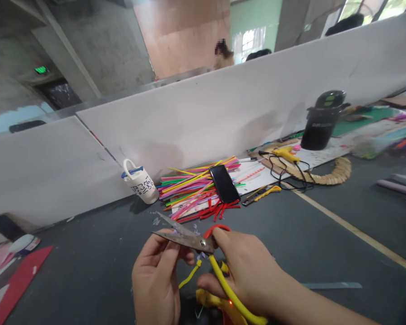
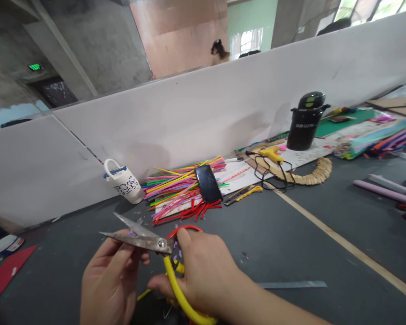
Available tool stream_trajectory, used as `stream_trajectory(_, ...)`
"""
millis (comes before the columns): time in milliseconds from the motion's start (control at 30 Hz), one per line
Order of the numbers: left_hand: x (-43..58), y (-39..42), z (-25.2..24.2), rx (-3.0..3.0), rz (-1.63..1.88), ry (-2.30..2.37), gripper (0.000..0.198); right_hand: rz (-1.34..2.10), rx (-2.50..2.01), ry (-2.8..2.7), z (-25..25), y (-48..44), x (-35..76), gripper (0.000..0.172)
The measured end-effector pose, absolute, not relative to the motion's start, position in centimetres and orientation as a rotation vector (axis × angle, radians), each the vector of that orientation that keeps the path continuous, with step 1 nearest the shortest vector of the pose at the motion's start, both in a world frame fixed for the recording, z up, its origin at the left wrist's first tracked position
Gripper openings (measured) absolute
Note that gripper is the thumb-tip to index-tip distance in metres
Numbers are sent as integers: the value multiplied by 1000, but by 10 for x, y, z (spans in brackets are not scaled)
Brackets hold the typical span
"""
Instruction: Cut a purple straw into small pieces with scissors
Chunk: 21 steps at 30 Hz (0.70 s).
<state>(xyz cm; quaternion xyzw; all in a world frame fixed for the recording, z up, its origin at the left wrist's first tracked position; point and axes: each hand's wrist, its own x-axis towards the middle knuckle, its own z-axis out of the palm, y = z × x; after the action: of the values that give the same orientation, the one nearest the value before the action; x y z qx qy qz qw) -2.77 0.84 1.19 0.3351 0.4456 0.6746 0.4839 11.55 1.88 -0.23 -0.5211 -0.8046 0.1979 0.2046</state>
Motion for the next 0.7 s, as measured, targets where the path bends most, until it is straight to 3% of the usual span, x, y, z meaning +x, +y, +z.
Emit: stream_trajectory(700, -25, 8, 11, 779, 1609, 1057, 10, 566, -1541, -2224, -4, 14, 111, 53)
